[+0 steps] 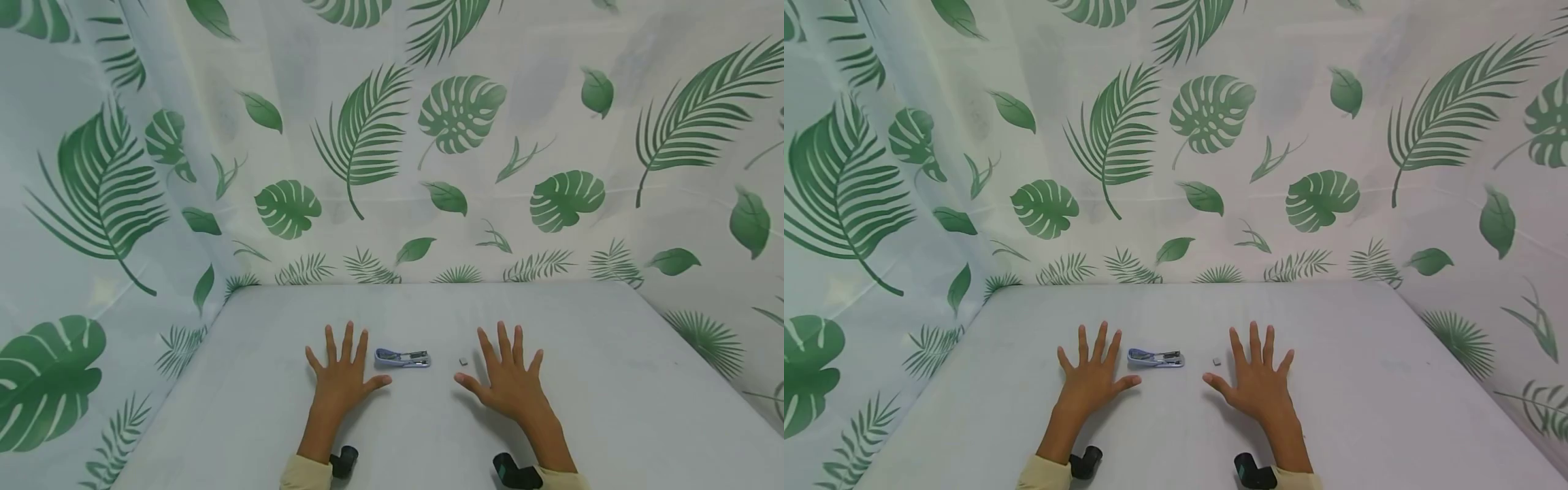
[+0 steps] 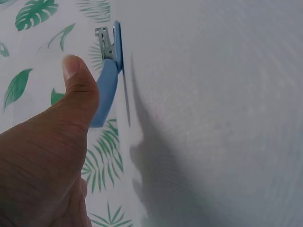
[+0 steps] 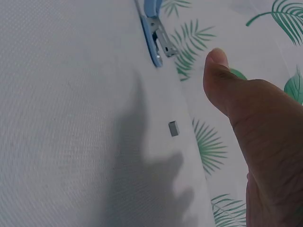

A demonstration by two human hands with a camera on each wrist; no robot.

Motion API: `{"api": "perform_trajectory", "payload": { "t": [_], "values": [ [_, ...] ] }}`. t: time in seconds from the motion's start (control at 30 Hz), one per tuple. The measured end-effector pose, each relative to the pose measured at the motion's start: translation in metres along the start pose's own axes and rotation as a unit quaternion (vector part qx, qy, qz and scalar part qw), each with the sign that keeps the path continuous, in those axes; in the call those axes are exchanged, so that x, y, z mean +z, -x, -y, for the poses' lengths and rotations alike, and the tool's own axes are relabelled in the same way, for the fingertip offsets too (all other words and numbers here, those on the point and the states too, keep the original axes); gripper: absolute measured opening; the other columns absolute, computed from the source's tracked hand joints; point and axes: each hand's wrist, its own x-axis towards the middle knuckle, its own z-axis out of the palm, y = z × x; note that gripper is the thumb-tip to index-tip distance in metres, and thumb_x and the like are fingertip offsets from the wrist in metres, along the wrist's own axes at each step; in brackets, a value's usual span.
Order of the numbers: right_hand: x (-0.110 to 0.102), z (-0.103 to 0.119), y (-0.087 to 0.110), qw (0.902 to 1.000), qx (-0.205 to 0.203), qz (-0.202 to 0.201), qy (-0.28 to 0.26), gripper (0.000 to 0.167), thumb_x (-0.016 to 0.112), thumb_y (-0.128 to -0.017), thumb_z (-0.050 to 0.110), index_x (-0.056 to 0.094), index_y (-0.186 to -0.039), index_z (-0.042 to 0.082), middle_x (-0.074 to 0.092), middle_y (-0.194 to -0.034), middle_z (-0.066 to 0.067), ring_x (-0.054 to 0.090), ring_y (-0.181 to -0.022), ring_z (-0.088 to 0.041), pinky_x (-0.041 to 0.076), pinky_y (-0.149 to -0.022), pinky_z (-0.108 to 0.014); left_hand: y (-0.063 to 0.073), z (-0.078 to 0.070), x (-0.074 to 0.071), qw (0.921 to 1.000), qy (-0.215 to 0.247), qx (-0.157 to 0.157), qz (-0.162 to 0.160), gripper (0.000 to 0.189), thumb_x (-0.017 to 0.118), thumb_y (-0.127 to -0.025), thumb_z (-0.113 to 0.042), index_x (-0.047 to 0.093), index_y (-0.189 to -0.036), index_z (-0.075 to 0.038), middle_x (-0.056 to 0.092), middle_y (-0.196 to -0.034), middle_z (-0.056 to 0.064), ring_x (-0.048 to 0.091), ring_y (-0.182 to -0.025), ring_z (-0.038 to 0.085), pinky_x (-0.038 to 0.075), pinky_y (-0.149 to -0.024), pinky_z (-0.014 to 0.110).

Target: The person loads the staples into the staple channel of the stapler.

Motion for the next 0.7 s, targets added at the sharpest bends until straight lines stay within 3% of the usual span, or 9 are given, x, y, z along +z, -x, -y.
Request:
{"api": "perform_trajectory", "payload": {
  "t": [0.23, 0.43, 0.6, 0.7],
  "values": [
    [0.004, -0.003, -0.003, 0.9996, -0.014, -0.024, -0.011, 0.095, 0.058, -0.085, 0.067, 0.028, -0.154, 0.009, 0.013, -0.16, -0.028, 0.003, -0.146, -0.054, 0.008, -0.101, -0.082, -0.002, -0.004, 0.002, 0.9999, -0.008, 0.005, -0.01, 0.094, 0.059, -0.08, -0.069, 0.033, -0.153, -0.014, 0.019, -0.162, 0.017, 0.009, -0.146, 0.053, 0.011, -0.101, 0.081],
    [0.004, -0.004, -0.006, 0.9994, -0.015, -0.028, -0.012, 0.091, 0.058, -0.086, 0.066, 0.03, -0.153, 0.01, 0.014, -0.16, -0.027, 0.004, -0.146, -0.052, 0.01, -0.102, -0.081, -0.005, -0.009, 0.003, 0.9998, -0.006, 0.014, -0.015, 0.075, 0.062, -0.086, -0.057, 0.046, -0.145, -0.015, 0.033, -0.156, 0.018, 0.021, -0.143, 0.053, 0.017, -0.1, 0.081],
    [0.003, -0.003, -0.005, 0.9996, -0.012, -0.019, -0.016, 0.091, 0.058, -0.086, 0.066, 0.032, -0.152, 0.009, 0.016, -0.16, -0.027, 0.006, -0.146, -0.052, 0.01, -0.102, -0.081, -0.012, -0.013, 0.005, 0.9981, 0.061, -0.005, -0.008, 0.056, 0.067, -0.087, -0.048, 0.059, -0.133, -0.015, 0.055, -0.141, 0.013, 0.046, -0.135, 0.04, 0.024, -0.1, 0.078],
    [0.005, -0.002, -0.005, 0.9998, -0.01, -0.015, -0.013, 0.091, 0.059, -0.085, 0.066, 0.033, -0.151, 0.009, 0.018, -0.159, -0.027, 0.008, -0.146, -0.053, 0.01, -0.102, -0.08, -0.016, -0.015, 0.007, 0.9949, 0.098, -0.014, -0.018, 0.048, 0.071, -0.085, -0.042, 0.065, -0.125, -0.015, 0.066, -0.127, 0.009, 0.059, -0.122, 0.032, 0.036, -0.097, 0.07]
  ]
}}
